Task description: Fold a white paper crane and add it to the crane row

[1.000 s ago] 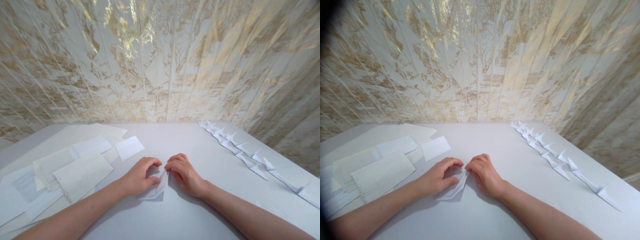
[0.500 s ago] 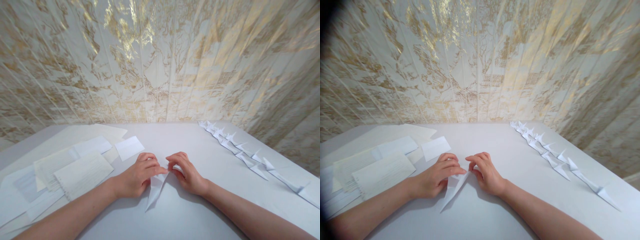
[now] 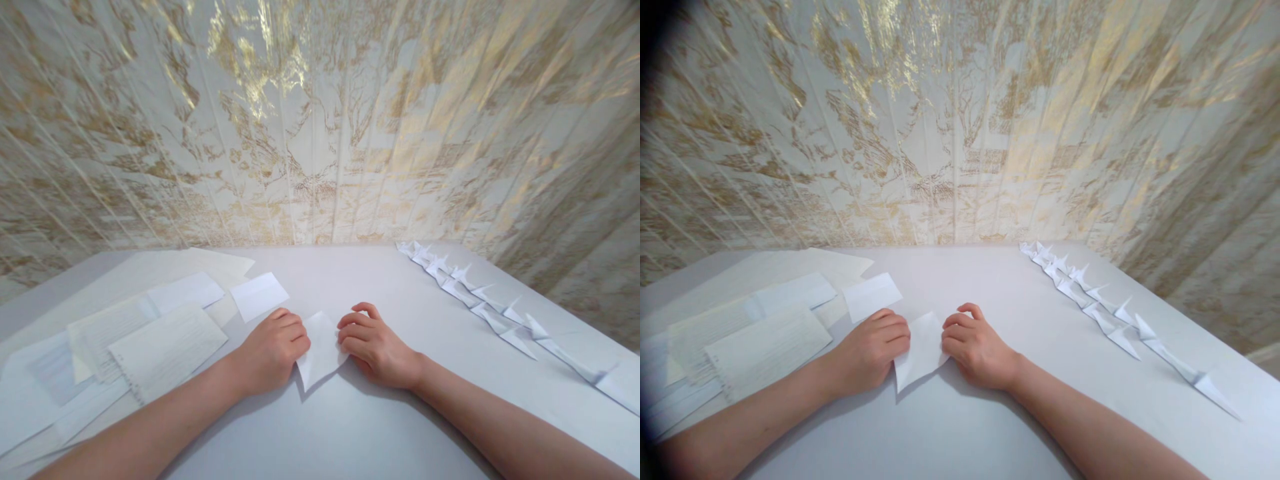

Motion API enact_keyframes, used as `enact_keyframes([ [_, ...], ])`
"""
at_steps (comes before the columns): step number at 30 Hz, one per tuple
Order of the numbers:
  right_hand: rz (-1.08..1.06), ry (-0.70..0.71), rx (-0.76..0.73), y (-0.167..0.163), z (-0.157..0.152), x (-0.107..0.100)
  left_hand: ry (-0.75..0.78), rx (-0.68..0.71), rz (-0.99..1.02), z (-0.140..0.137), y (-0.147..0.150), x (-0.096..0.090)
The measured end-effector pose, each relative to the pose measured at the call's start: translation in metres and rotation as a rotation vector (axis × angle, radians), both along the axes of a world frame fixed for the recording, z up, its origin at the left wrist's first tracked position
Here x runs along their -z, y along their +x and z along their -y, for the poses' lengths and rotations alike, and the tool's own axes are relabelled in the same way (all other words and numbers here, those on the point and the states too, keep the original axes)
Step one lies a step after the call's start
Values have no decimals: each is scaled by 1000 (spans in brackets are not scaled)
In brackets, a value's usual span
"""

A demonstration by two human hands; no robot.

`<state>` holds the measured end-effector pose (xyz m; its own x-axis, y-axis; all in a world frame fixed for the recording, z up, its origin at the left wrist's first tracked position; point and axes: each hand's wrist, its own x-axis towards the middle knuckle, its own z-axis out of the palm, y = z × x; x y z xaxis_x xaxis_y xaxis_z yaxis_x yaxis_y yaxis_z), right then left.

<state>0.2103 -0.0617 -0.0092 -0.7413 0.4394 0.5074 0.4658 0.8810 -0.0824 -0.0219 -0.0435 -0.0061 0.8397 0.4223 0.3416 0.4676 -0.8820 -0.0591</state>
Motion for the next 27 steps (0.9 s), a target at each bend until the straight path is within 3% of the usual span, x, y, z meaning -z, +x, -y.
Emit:
enact_keyframes([
  [7,65,-183,95,-4,7,-3,-240,-136,-25,9,4,-8],
  [12,-49,-324,277,-14,8,5,-536,-383,60,6,8,-11],
  [14,-62,-394,365,-18,6,7,-582,-466,50,3,9,-10],
  [23,51,-459,654,-27,2,2,-388,-587,-28,1,11,-7],
  [25,70,-447,671,-28,1,1,-283,-564,23,3,11,-3],
  [27,85,-428,674,-29,0,2,-160,-453,58,6,11,1],
])
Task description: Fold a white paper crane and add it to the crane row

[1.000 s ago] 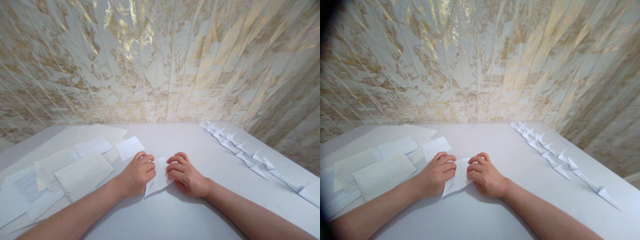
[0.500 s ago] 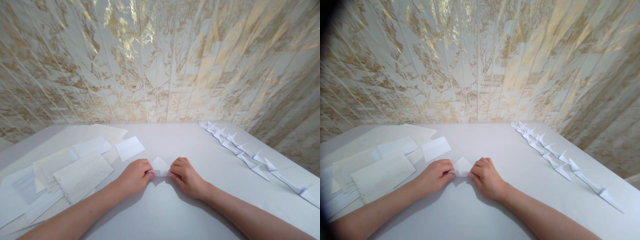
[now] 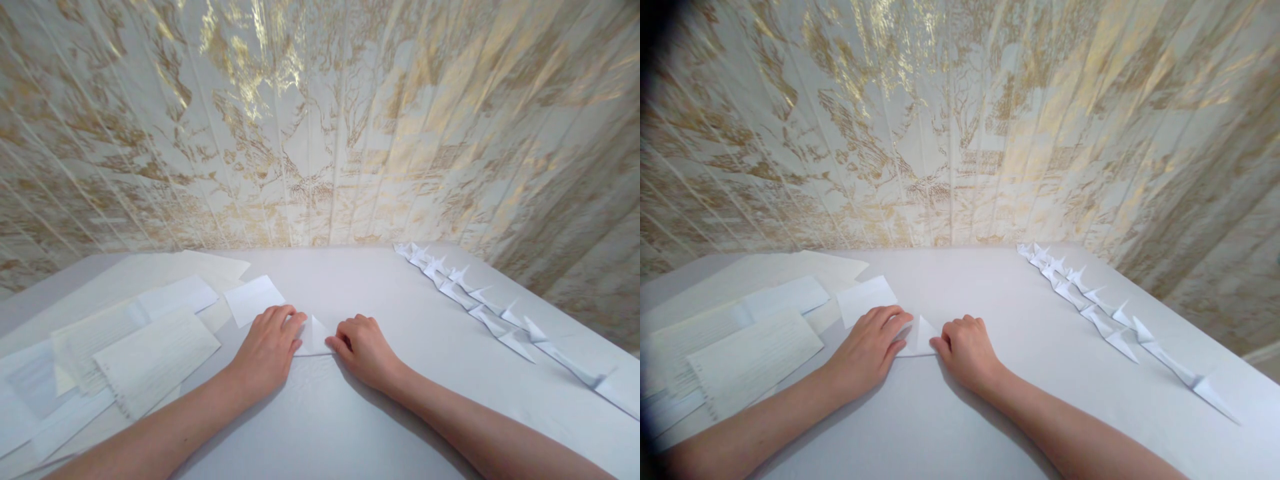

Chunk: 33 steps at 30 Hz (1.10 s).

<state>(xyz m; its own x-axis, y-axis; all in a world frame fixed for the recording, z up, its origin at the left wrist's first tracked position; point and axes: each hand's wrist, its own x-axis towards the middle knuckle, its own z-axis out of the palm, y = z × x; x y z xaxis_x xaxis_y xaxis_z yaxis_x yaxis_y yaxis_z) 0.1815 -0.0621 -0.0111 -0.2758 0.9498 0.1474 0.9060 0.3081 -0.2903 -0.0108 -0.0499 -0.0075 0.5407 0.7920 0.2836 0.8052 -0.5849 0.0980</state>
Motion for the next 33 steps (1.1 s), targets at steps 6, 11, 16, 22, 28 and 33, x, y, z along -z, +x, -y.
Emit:
enact_keyframes([
  [6,4,18,0,1,-2,1,-32,248,-130,16,9,1],
  [11,-1,5,-3,2,-1,1,-212,174,-190,21,13,-3],
  [16,-19,27,-1,3,-1,5,-290,156,-186,21,11,-3],
  [22,-57,47,-9,4,-1,6,-305,140,-169,21,10,-4],
  [28,-44,30,-9,3,-4,5,-313,113,-157,23,12,-7],
  [33,-47,33,2,1,-6,5,-353,140,-180,26,13,-11],
])
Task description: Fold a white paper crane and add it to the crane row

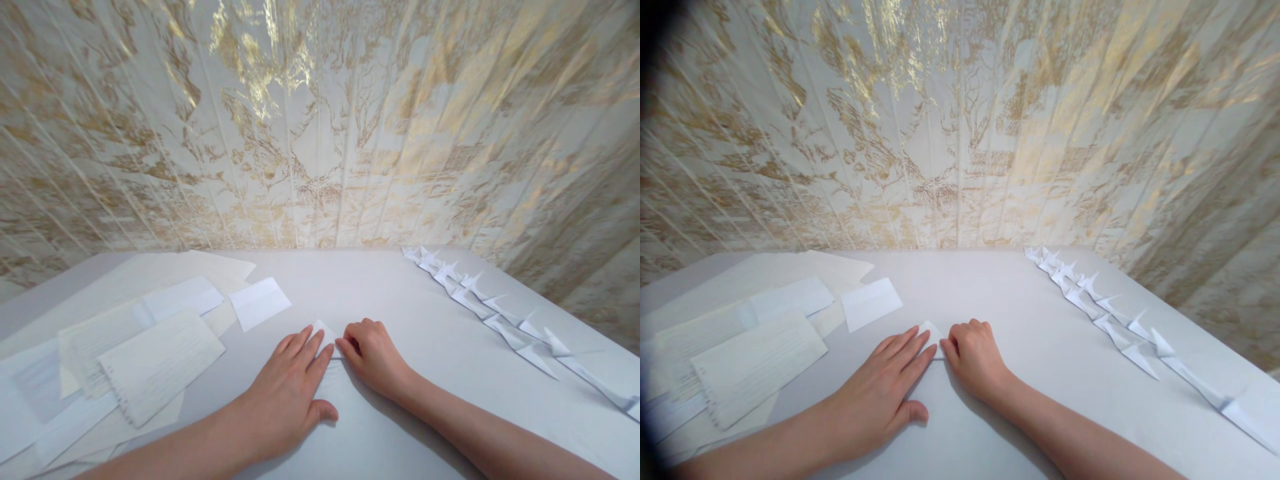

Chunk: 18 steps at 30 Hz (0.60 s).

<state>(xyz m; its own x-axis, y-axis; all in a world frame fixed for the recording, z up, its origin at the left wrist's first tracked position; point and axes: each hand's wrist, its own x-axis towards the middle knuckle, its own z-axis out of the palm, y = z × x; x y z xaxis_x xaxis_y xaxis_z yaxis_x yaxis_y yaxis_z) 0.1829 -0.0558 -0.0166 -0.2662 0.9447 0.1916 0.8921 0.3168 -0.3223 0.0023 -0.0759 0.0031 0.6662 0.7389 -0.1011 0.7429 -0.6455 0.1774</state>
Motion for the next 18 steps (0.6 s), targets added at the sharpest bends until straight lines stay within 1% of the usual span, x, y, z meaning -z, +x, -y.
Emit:
enact_keyframes([
  [10,25,7,1,0,-1,-2,-42,18,18,-2,-1,5],
  [18,15,8,-4,0,-2,1,-9,13,40,-1,-2,8],
])
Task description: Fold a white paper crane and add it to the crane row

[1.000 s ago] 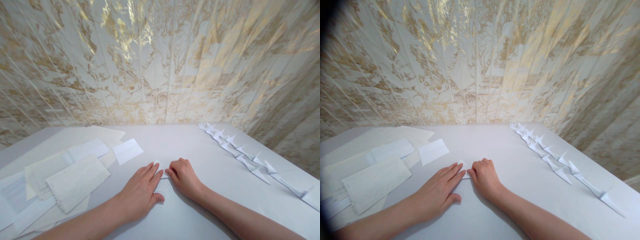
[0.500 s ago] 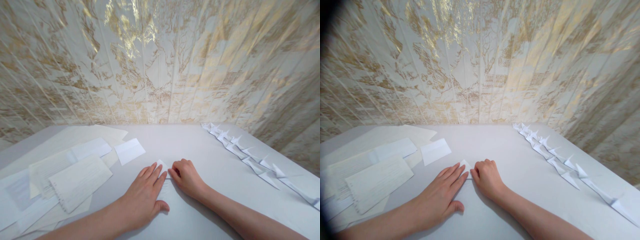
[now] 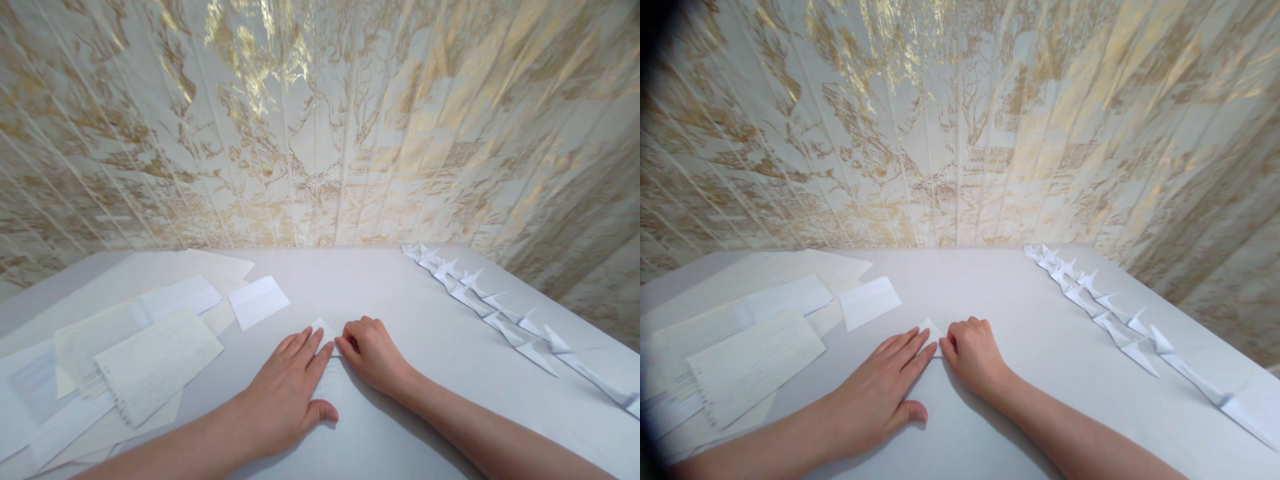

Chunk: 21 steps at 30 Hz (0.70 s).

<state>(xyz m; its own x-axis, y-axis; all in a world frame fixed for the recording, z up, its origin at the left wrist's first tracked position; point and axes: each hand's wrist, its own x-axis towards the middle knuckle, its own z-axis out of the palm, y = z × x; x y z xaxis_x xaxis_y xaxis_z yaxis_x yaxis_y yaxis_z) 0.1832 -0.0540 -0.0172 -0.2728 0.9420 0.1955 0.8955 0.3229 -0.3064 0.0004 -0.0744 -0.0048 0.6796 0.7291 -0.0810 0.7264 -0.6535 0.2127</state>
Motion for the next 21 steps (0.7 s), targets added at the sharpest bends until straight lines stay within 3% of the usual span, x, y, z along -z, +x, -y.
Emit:
enact_keyframes([
  [14,13,26,40,0,12,-5,27,-2,8,0,2,-1],
  [21,8,11,38,16,22,-4,32,4,-13,1,1,-1],
])
